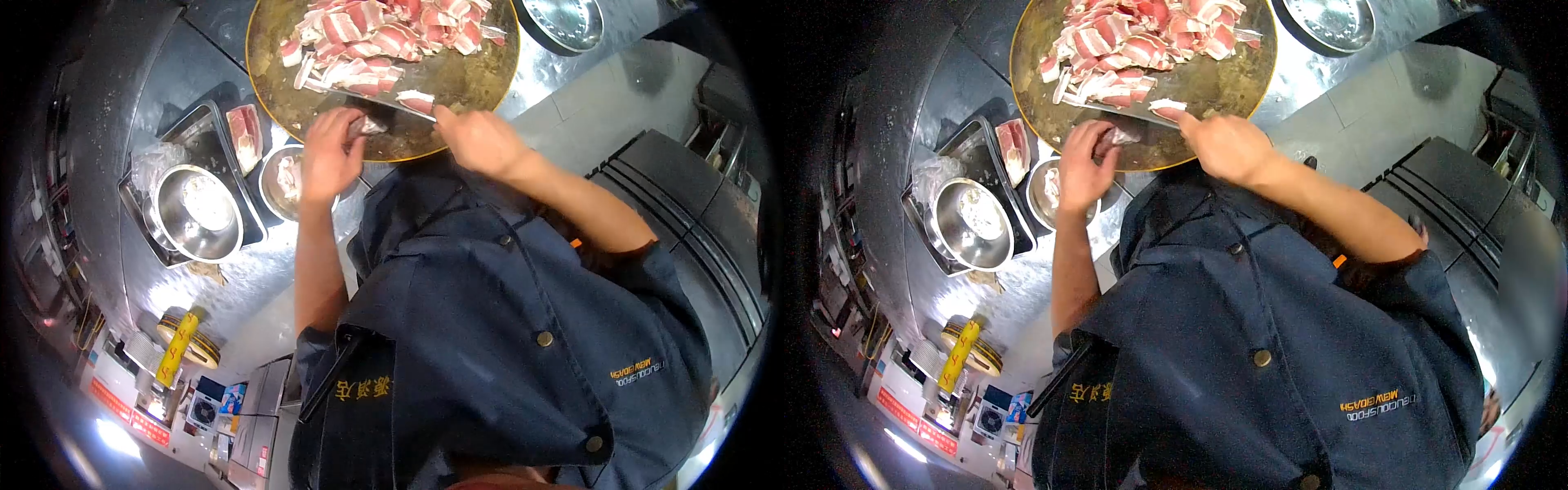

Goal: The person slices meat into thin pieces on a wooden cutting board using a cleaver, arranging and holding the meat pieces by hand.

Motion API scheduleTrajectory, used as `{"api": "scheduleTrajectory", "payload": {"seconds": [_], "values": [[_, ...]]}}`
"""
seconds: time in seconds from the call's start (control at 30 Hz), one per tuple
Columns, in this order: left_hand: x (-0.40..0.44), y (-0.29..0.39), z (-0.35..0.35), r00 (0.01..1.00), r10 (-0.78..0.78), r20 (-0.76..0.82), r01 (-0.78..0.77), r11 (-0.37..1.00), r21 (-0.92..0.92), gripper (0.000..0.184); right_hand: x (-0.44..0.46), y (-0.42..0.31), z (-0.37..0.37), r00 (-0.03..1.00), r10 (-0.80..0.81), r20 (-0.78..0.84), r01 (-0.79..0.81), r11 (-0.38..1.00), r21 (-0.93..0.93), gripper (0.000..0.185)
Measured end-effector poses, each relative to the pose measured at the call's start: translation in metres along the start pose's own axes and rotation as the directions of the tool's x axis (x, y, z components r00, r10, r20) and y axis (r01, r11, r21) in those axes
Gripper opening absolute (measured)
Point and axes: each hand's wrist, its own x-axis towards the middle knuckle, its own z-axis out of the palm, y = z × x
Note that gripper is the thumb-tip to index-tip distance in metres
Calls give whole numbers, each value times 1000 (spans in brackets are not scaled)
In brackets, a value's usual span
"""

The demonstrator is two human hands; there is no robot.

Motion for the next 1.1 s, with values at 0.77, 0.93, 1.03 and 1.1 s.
{"api": "scheduleTrajectory", "payload": {"seconds": [0.77,0.93,1.03,1.1], "values": [[-19,-6,13,981,121,-153,-99,985,143,15,39,-38,11,967,-216,-136,219,976,6,16],[-23,-8,11,995,41,-86,-24,980,196,17,12,-54,-38,983,-182,-7,182,982,41,19],[-22,-6,12,995,18,-100,1,982,189,16,-16,-49,-55,993,-76,90,76,997,11,20],[-25,-9,13,998,-14,-69,27,981,193,16,-1,-56,-44,994,-82,74,82,997,5,21]]}}
